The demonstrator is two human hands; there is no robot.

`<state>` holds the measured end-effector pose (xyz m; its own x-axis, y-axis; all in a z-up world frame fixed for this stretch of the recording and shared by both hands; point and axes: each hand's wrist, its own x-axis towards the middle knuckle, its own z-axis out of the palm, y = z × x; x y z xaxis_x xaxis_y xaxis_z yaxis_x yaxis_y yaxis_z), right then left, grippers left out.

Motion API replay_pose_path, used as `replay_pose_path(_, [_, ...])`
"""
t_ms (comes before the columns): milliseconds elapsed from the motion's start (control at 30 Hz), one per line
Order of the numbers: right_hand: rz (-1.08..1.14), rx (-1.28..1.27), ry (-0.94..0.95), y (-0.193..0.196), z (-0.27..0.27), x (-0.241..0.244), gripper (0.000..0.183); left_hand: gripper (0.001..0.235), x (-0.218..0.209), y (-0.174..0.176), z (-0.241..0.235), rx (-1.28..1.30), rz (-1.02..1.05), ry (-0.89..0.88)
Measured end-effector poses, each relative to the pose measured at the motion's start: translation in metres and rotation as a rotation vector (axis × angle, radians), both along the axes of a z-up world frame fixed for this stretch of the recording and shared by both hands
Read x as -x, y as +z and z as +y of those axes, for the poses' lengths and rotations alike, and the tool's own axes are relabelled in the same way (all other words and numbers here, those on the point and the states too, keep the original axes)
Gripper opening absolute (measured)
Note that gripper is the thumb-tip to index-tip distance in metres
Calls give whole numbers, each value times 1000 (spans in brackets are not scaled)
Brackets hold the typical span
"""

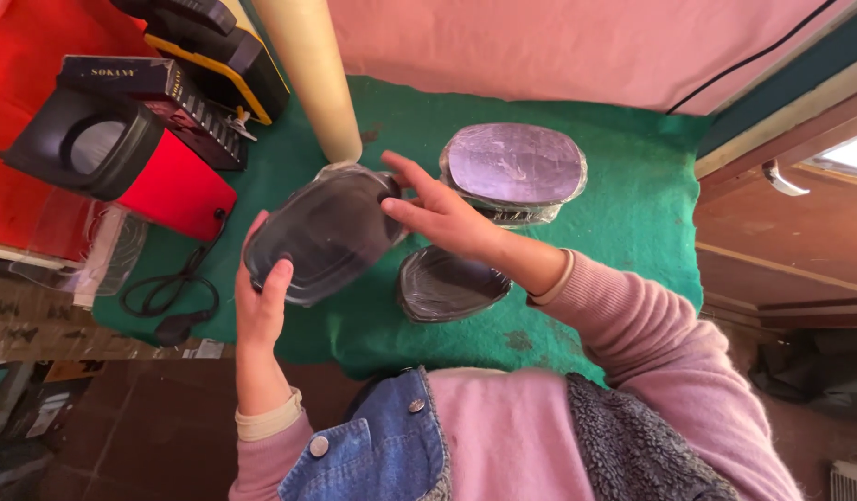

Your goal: Wrapping several food containers together with plastic film.

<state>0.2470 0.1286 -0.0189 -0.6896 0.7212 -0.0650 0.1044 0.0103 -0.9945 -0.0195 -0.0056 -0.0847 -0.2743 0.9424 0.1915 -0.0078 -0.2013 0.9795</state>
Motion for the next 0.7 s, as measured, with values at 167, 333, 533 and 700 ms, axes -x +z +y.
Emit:
replay_pose_path(167, [82, -131, 38, 8, -8, -5, 50, 64, -8, 16, 7, -29, -34, 21])
replay_pose_path(333, [184, -208, 98, 35, -12, -25, 49, 66, -18, 42, 5, -116, -27, -7])
replay_pose_path(533, [356, -169, 217, 63, -5, -64, 56, 92, -46, 67, 3, -174, -26, -137])
replay_pose_path(700, [244, 51, -257, 42, 18, -121, 61, 112, -57, 62, 13, -118, 76, -213])
